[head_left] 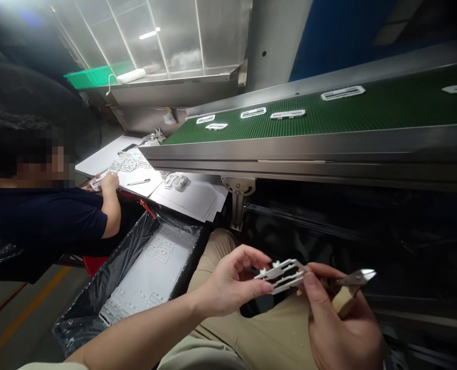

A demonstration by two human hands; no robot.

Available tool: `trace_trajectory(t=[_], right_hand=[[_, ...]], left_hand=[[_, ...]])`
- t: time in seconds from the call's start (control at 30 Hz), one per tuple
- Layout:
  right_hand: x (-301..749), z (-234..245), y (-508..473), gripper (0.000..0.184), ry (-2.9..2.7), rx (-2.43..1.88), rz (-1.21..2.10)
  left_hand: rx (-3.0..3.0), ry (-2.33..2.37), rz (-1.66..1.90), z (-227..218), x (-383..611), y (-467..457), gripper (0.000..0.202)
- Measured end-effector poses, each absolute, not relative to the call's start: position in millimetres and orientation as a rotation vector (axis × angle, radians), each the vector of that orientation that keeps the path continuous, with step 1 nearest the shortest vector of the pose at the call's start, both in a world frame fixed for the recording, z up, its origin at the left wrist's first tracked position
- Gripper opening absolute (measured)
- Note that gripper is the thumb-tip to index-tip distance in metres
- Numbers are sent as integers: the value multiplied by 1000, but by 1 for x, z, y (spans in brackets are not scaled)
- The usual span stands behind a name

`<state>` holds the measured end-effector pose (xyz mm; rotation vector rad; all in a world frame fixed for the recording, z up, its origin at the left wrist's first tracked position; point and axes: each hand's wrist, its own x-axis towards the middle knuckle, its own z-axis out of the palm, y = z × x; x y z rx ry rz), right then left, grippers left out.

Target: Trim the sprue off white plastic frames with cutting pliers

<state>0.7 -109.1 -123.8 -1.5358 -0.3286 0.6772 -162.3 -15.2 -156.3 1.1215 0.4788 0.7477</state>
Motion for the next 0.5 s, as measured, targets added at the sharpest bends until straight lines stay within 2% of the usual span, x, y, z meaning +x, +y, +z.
trace_trajectory(t=[0.1, 0.2, 0.3, 0.4, 0.5], right_hand=[[0, -142, -102, 63, -116, -1361, 874], [-11, -162, -105, 63, 17, -1302, 1092], [-26, -175, -114, 57, 17, -1297, 1240], [-33, -177, -122, 50, -124, -1330, 1312], [-27, -173, -126, 54, -281, -1403, 1274]], left_hand=[[1428, 382, 839, -148, -165, -19, 76], [1724, 334, 922, -145, -163, -10, 75], [1754, 314, 902, -147, -159, 2, 79], [1747, 320, 872, -152, -158, 6, 79], [1689, 403, 873, -157, -159, 2, 74]])
